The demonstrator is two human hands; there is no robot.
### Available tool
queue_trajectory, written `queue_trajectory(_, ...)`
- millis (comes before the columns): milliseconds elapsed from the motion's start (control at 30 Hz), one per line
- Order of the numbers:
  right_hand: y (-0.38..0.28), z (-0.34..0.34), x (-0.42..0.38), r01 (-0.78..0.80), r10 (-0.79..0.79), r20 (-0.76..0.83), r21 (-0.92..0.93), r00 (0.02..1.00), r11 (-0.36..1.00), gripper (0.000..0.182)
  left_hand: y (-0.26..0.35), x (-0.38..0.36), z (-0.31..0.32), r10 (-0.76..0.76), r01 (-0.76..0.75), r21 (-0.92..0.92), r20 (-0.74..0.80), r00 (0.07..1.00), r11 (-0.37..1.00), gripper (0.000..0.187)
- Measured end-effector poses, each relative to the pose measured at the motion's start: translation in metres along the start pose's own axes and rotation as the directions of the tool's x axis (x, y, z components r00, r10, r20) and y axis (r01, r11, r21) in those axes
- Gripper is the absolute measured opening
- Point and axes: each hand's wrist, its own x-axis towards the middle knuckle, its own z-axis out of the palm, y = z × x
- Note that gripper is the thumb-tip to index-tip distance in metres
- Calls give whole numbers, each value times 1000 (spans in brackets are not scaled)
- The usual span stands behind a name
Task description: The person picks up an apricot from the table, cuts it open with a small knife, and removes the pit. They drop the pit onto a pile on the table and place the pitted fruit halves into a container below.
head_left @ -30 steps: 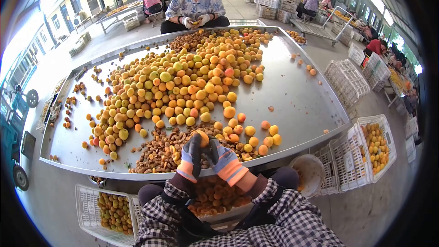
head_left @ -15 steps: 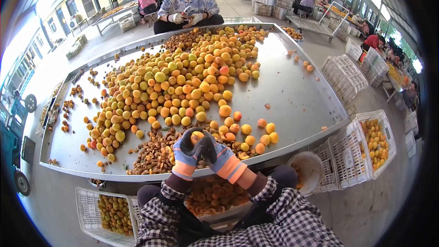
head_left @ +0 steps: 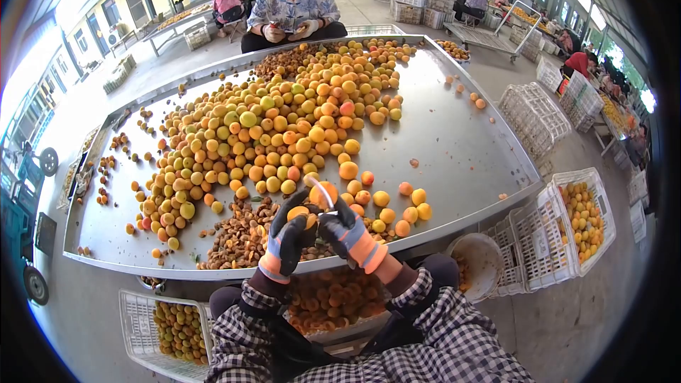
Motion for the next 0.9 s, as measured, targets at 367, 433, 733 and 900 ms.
queue_trajectory(367,-2,-24,-10,-215,201,79,248,976,945,33,6,-3,-3,-217,217,-3,-5,976,976,38)
queue_trajectory(433,-7,-23,-11,-216,202,81,238,976,947,33,4,-2,-6,-209,209,-2,-6,978,978,38)
queue_trajectory(733,-14,-8,-14,39,-20,86,-218,996,975,53,-13,-5,-7,-175,183,188,-58,983,965,29)
queue_trajectory(900,-3,-4,-9,285,-194,209,-671,959,685,60,-19,-4,-12,-197,207,29,-200,960,978,20)
